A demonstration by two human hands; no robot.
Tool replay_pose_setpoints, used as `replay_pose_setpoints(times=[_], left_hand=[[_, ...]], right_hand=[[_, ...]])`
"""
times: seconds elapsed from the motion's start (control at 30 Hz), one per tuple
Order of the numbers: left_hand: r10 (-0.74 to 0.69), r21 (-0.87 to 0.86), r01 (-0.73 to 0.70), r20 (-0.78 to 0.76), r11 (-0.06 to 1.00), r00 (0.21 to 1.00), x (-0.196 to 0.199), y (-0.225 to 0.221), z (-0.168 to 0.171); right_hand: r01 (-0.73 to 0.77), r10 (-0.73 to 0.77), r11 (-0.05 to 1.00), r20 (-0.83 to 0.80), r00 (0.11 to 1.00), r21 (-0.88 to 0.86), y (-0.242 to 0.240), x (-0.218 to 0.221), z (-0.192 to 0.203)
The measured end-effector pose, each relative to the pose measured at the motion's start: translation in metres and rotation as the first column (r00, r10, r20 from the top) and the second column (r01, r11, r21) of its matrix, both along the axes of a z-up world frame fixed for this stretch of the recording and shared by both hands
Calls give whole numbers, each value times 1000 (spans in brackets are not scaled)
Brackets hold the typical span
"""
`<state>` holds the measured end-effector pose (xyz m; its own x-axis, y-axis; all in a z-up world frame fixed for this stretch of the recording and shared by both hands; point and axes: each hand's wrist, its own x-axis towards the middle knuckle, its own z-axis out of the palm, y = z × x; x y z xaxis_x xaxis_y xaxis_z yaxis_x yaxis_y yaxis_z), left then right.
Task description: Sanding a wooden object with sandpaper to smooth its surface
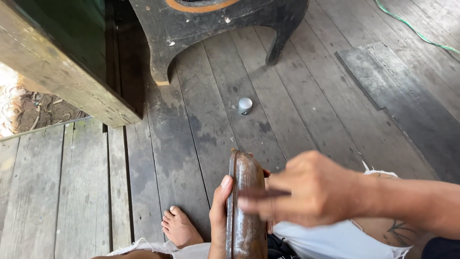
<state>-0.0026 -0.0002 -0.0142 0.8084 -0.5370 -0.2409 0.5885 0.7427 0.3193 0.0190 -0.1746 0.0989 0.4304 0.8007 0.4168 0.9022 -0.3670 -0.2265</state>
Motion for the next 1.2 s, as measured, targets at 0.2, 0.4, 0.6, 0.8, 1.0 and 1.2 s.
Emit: replay_pose_setpoints(times=[0.2, 0.4, 0.6, 0.8, 1.0, 1.2], left_hand=[[-39, -43, 35, -115, 998, 993, -2, -3, -5], [48, -53, -46, 23, 998, 999, 2, -5, 7], [-5, -23, 3, -80, 1000, 997, -1, -1, 1], [73, 50, -72, -6, 996, 997, 2, -2, 4], [6, -54, -10, -82, 998, 997, 2, 0, 2], [22, -131, -25, -25, 991, 999, 1, -1, 0]], right_hand=[[85, -87, 995, -24, 996, -50, -10, 7, 1], [-128, 128, 992, 42, 991, -16, 1, 2, 1], [-183, 182, 983, -101, 978, -1, 7, -12, 17], [-138, 139, 990, 59, 989, -19, 8, -4, 14], [83, -81, 995, 32, 996, -54, -1, 12, 6], [-69, 68, 998, -28, 997, -10, 6, 6, 3]])
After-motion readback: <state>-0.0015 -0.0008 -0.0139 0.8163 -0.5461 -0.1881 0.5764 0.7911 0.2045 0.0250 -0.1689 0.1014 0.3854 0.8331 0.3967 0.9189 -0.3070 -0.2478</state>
